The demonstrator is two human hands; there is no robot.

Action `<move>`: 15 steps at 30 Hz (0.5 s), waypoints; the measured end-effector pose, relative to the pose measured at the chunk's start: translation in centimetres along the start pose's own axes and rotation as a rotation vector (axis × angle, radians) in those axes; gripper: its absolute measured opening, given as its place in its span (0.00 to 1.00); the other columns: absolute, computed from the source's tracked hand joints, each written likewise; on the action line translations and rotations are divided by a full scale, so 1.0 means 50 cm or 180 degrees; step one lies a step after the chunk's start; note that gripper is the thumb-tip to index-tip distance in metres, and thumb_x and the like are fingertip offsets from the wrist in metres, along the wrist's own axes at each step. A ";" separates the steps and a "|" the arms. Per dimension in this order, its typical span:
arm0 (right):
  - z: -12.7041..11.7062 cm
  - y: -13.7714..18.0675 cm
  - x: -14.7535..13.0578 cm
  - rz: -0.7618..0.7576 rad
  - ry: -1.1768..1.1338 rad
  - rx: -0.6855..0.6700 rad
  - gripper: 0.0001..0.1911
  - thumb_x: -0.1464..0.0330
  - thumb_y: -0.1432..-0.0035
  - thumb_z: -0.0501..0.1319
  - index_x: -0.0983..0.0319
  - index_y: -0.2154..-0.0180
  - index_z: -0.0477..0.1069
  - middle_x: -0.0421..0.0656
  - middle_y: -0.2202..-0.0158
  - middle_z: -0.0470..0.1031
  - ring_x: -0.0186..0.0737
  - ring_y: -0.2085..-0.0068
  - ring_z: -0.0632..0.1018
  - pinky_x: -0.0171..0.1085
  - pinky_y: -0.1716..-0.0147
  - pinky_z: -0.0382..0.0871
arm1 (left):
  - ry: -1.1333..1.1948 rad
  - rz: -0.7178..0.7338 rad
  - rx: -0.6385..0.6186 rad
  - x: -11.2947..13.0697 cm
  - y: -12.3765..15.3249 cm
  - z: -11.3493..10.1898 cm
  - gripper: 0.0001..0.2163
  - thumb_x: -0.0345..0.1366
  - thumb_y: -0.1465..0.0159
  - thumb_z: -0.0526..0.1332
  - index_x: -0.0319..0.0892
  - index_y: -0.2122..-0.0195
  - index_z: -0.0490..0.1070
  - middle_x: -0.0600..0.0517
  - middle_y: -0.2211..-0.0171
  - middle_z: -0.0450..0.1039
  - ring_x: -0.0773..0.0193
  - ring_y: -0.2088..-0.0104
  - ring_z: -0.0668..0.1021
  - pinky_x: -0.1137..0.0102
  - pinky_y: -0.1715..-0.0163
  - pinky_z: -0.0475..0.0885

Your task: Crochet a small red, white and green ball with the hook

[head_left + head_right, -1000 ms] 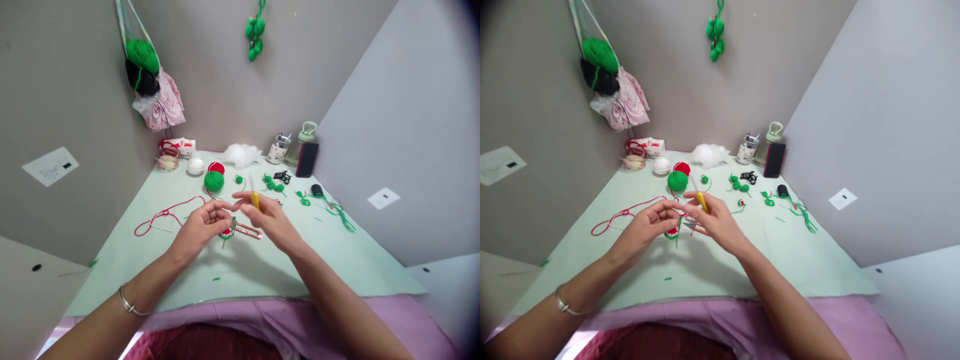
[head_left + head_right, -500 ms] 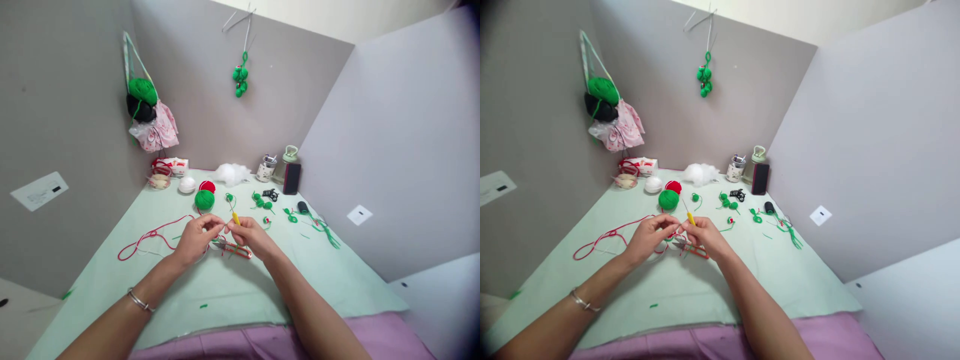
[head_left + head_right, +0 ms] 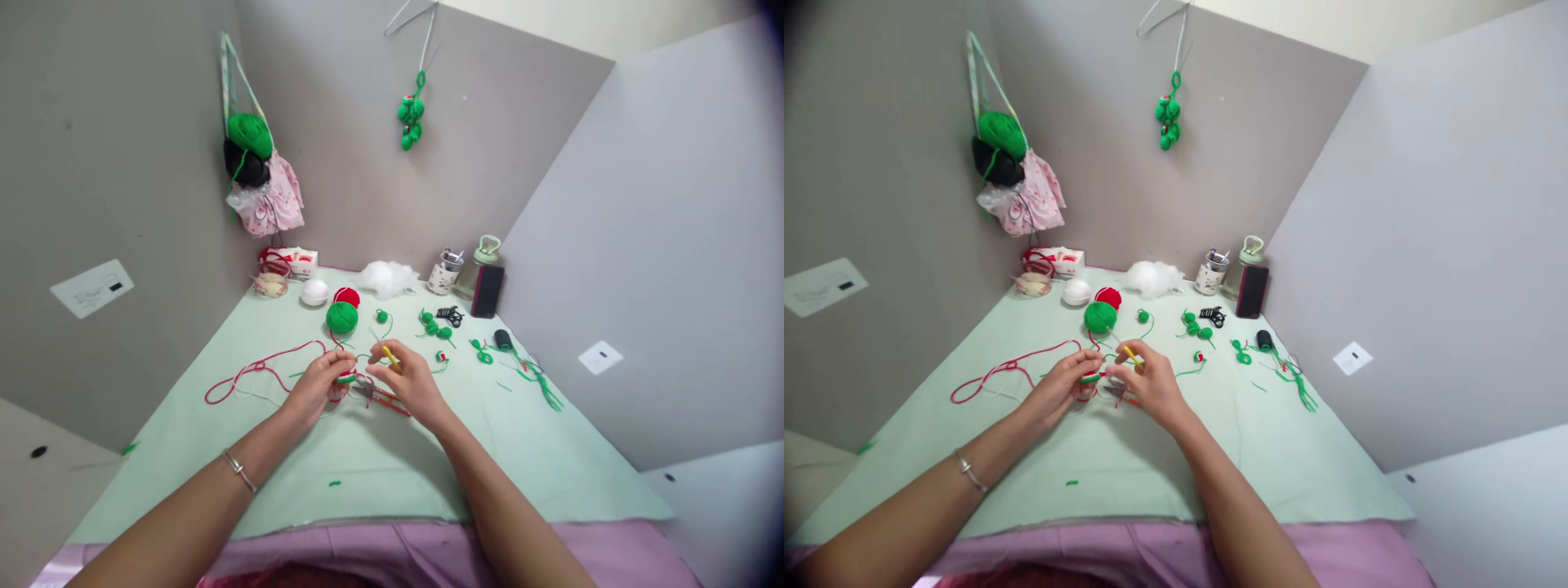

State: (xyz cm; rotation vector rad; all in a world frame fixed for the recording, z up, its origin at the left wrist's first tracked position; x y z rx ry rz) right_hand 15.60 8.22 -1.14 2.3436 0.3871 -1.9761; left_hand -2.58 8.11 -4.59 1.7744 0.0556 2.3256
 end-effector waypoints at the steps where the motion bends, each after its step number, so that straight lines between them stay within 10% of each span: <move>1: 0.008 0.005 0.002 -0.0019 0.0078 -0.0115 0.20 0.57 0.51 0.76 0.57 0.60 0.75 0.40 0.61 0.77 0.33 0.71 0.66 0.36 0.70 0.63 | 0.0080 -0.0035 0.0024 -0.004 -0.001 0.000 0.19 0.47 0.48 0.74 0.42 0.64 0.72 0.58 0.75 0.70 0.71 0.79 0.69 0.75 0.78 0.61; 15: 0.030 -0.010 0.019 0.0199 -0.0066 0.0137 0.12 0.59 0.49 0.68 0.59 0.71 0.71 0.36 0.75 0.68 0.35 0.73 0.65 0.36 0.72 0.60 | 0.0246 0.0465 0.0216 0.001 0.003 0.001 0.23 0.50 0.49 0.79 0.43 0.66 0.70 0.59 0.73 0.74 0.67 0.71 0.78 0.70 0.63 0.74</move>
Point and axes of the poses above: each hand's wrist, its own y-axis away from the middle knuckle, its own z-axis out of the palm, x = y × z, the point moved 1 cm from there along -y, towards the middle knuckle
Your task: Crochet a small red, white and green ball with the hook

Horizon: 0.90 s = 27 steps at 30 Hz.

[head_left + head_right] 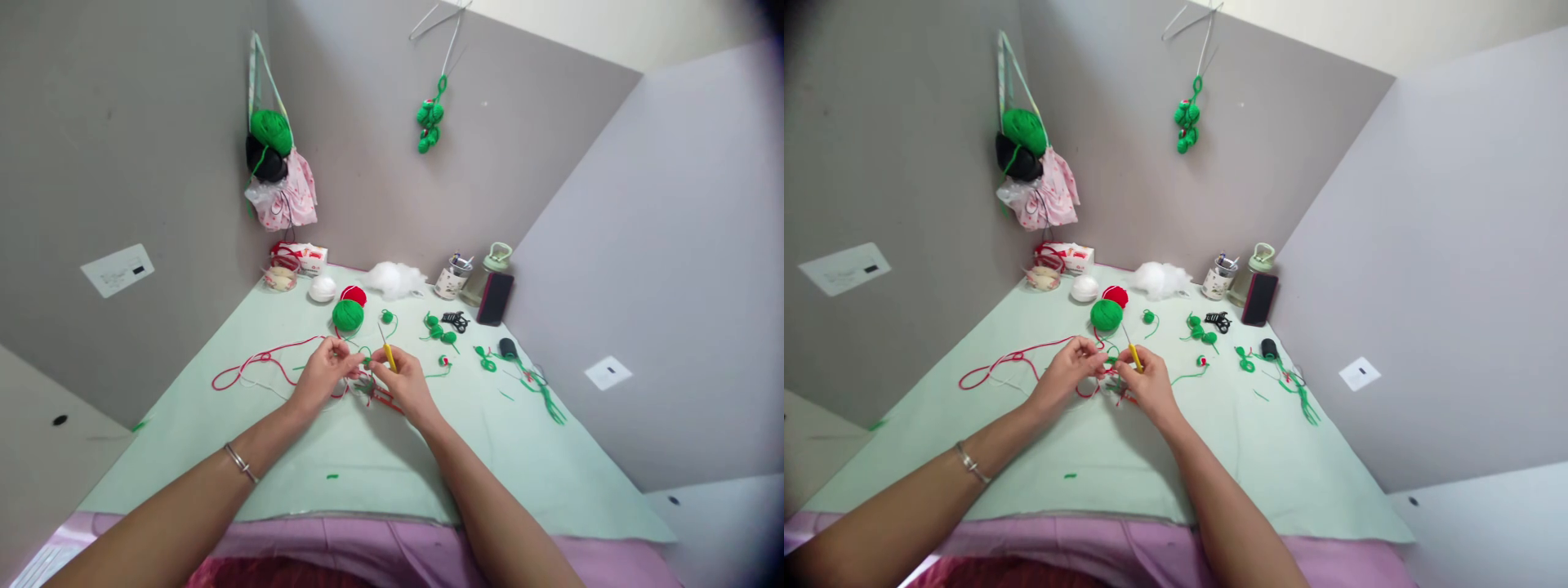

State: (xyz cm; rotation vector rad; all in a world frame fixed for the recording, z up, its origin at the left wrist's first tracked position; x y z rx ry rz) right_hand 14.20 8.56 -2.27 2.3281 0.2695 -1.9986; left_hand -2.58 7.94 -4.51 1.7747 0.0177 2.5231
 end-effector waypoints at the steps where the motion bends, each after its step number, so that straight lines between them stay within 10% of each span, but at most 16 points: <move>1: 0.002 0.002 0.000 0.0031 -0.0052 0.0006 0.13 0.58 0.49 0.69 0.59 0.71 0.71 0.36 0.75 0.68 0.34 0.73 0.64 0.36 0.72 0.60 | -0.0038 0.0011 -0.0021 -0.001 0.000 -0.001 0.23 0.48 0.51 0.81 0.43 0.68 0.69 0.59 0.74 0.73 0.67 0.71 0.78 0.70 0.64 0.73; 11: -0.004 -0.005 0.015 0.0576 -0.0611 -0.0094 0.17 0.55 0.55 0.70 0.59 0.70 0.71 0.26 0.86 0.50 0.27 0.82 0.49 0.35 0.81 0.43 | 0.0089 -0.0118 -0.0233 -0.001 -0.002 0.003 0.20 0.42 0.52 0.80 0.41 0.66 0.73 0.54 0.66 0.77 0.64 0.64 0.80 0.64 0.54 0.78; 19: 0.008 0.000 0.016 0.0421 -0.0577 0.0035 0.16 0.57 0.55 0.73 0.60 0.70 0.73 0.32 0.80 0.65 0.29 0.79 0.62 0.34 0.77 0.55 | -0.0020 -0.0180 -0.0241 -0.007 -0.002 0.005 0.18 0.44 0.50 0.78 0.41 0.69 0.72 0.56 0.71 0.74 0.65 0.72 0.79 0.65 0.62 0.77; 27: 0.003 -0.010 0.021 0.0494 -0.0543 0.0095 0.14 0.57 0.54 0.70 0.59 0.72 0.71 0.27 0.84 0.54 0.28 0.82 0.52 0.35 0.80 0.46 | -0.0172 -0.0129 -0.0220 -0.004 -0.001 -0.002 0.16 0.43 0.48 0.76 0.42 0.65 0.73 0.55 0.75 0.76 0.64 0.74 0.79 0.67 0.67 0.77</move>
Point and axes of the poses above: each hand's wrist, its own y-axis away from the middle knuckle, its own z-axis out of the palm, x = y × z, the point moved 1 cm from there along -y, towards the middle knuckle
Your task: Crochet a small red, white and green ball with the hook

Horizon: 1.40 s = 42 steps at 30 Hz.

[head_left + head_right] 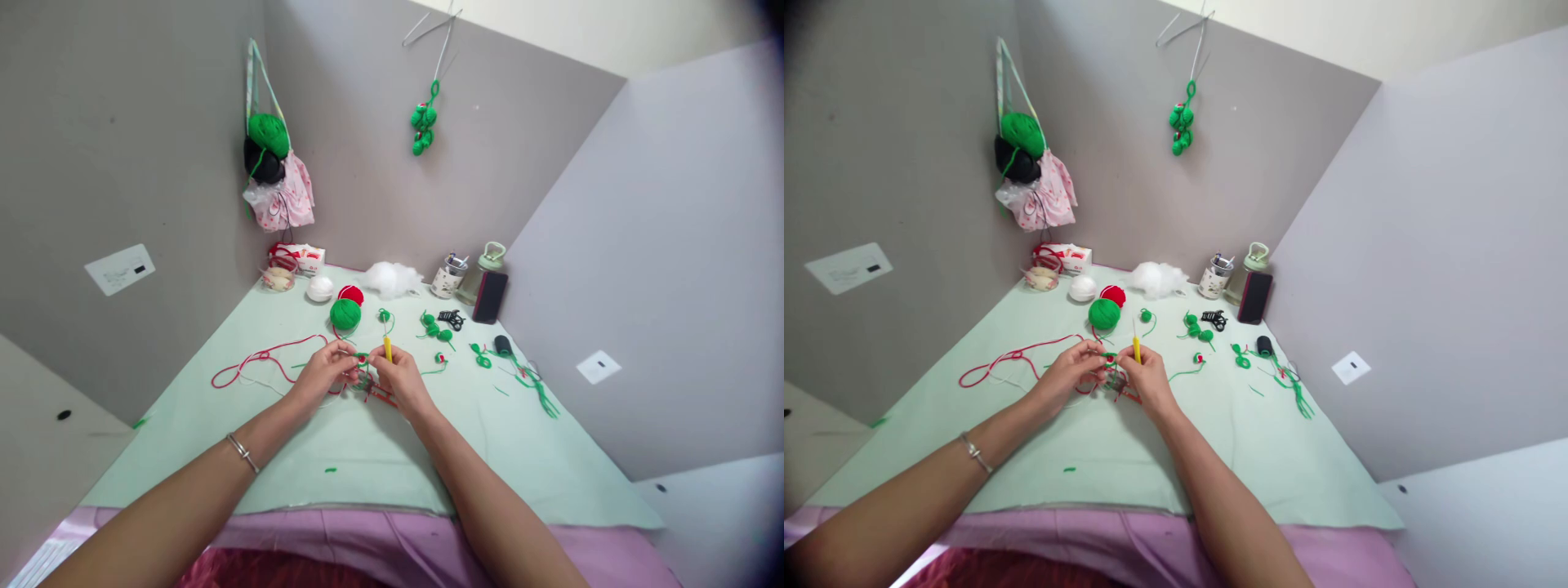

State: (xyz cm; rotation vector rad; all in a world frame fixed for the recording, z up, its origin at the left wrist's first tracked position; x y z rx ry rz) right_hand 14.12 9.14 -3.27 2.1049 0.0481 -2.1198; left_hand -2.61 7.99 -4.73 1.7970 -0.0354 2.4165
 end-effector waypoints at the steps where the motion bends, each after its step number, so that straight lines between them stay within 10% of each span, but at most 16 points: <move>1: 0.000 0.000 0.000 -0.0007 0.0016 -0.0011 0.15 0.57 0.54 0.70 0.59 0.72 0.71 0.27 0.84 0.54 0.28 0.82 0.52 0.35 0.80 0.46 | -0.0032 0.0014 0.0019 -0.001 0.000 0.000 0.16 0.43 0.48 0.76 0.42 0.64 0.74 0.55 0.75 0.76 0.64 0.74 0.79 0.67 0.68 0.76; 24: 0.003 -0.003 0.023 -0.0314 0.0483 -0.0534 0.18 0.54 0.48 0.70 0.60 0.72 0.71 0.34 0.80 0.67 0.32 0.77 0.64 0.34 0.75 0.59 | -0.0290 0.0148 -0.0037 -0.014 -0.010 -0.006 0.16 0.45 0.45 0.74 0.44 0.61 0.76 0.55 0.72 0.78 0.61 0.71 0.80 0.65 0.62 0.78; 31: -0.008 -0.005 0.016 -0.0409 0.0393 -0.0404 0.21 0.56 0.49 0.72 0.61 0.57 0.76 0.40 0.63 0.79 0.35 0.67 0.74 0.35 0.66 0.69 | -0.0114 -0.0001 -0.0167 -0.007 -0.006 -0.001 0.18 0.45 0.48 0.76 0.42 0.60 0.80 0.50 0.63 0.83 0.58 0.62 0.83 0.64 0.55 0.77; 42: -0.022 -0.015 0.017 -0.0397 0.0344 -0.0379 0.14 0.57 0.47 0.70 0.62 0.68 0.77 0.36 0.73 0.75 0.32 0.71 0.69 0.35 0.67 0.65 | -0.0016 -0.0122 -0.0079 -0.008 -0.013 -0.017 0.21 0.45 0.52 0.78 0.43 0.62 0.75 0.54 0.68 0.79 0.61 0.67 0.80 0.68 0.62 0.72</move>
Point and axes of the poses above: each hand's wrist, its own y-axis away from the middle knuckle, its own z-axis out of the palm, x = y × z, the point moved 1 cm from there along -y, towards the middle knuckle
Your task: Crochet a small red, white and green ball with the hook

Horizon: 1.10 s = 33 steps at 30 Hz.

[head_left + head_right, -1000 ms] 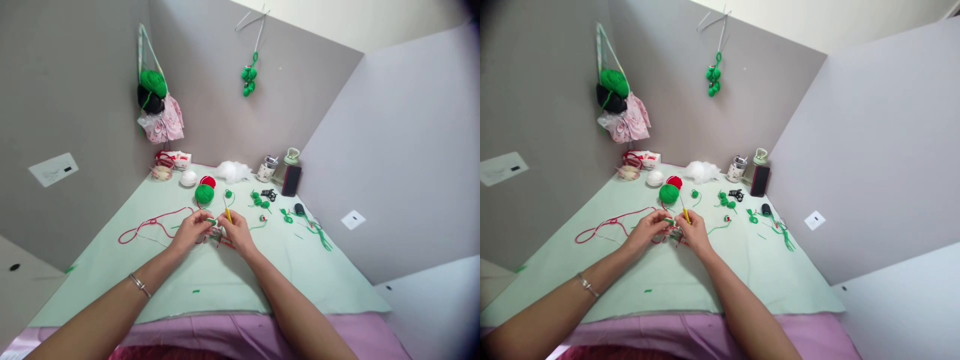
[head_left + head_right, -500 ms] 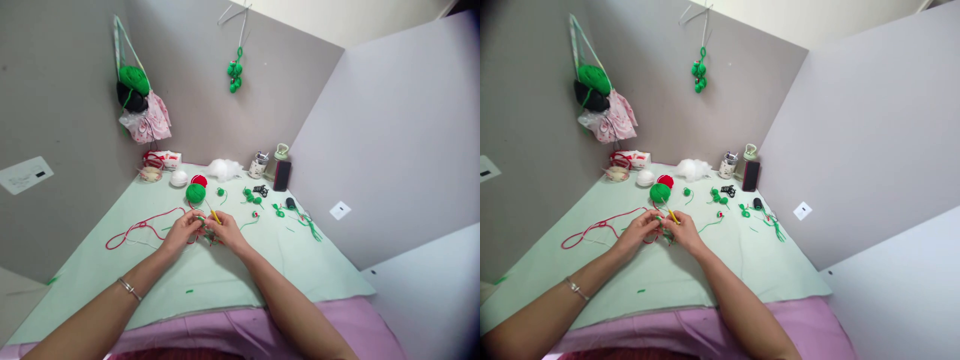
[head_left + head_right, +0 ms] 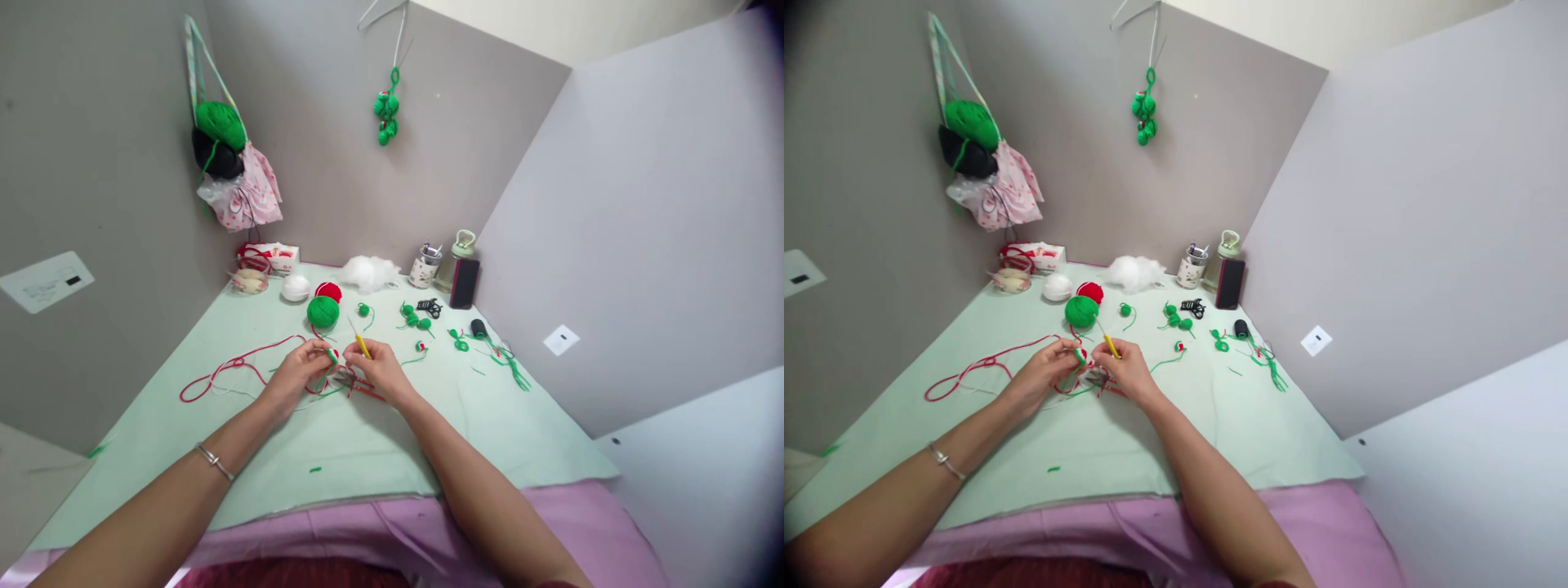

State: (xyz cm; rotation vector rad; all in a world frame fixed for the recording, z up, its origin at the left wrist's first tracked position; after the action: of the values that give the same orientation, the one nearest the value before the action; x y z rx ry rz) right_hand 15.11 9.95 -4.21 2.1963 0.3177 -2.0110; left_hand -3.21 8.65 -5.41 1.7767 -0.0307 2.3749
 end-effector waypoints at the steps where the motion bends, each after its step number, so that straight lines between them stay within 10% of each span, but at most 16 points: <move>1: 0.001 0.001 -0.003 -0.0014 -0.0005 0.0010 0.15 0.56 0.46 0.70 0.62 0.65 0.77 0.36 0.72 0.75 0.32 0.71 0.69 0.35 0.66 0.65 | -0.0011 0.0009 -0.0019 0.000 0.000 0.000 0.20 0.45 0.52 0.78 0.43 0.64 0.75 0.54 0.68 0.79 0.61 0.67 0.80 0.68 0.62 0.72; 17: 0.008 0.001 0.008 0.0077 0.0127 -0.0150 0.14 0.60 0.51 0.72 0.60 0.72 0.70 0.33 0.77 0.69 0.31 0.74 0.65 0.34 0.71 0.61 | -0.0467 0.0292 0.0134 -0.009 -0.020 -0.020 0.14 0.39 0.50 0.74 0.43 0.68 0.71 0.58 0.73 0.73 0.65 0.71 0.77 0.69 0.66 0.70; 23: 0.013 0.000 0.005 0.0064 0.0020 -0.0123 0.19 0.60 0.54 0.74 0.61 0.60 0.77 0.39 0.65 0.78 0.35 0.67 0.74 0.36 0.65 0.67 | -0.0373 0.0244 -0.0181 0.001 -0.014 -0.019 0.18 0.46 0.48 0.74 0.43 0.64 0.71 0.56 0.71 0.77 0.63 0.71 0.79 0.67 0.65 0.75; 33: 0.011 -0.004 0.008 0.0288 -0.0242 -0.0115 0.15 0.59 0.55 0.73 0.61 0.71 0.73 0.32 0.81 0.66 0.29 0.78 0.61 0.33 0.76 0.54 | -0.0456 0.0345 -0.0143 -0.004 -0.016 -0.021 0.15 0.42 0.46 0.73 0.44 0.64 0.70 0.59 0.74 0.73 0.68 0.75 0.77 0.72 0.70 0.72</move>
State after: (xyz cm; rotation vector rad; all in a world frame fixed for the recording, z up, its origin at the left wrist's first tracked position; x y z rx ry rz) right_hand 14.58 10.02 -4.64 2.0682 0.2392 -2.0183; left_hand -4.02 9.55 -5.95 1.9674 -0.2022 2.2930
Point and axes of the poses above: each hand's wrist, its own y-axis away from the middle knuckle, its own z-axis out of the palm, x = y × z, the point moved 1 cm from there along -y, towards the middle knuckle
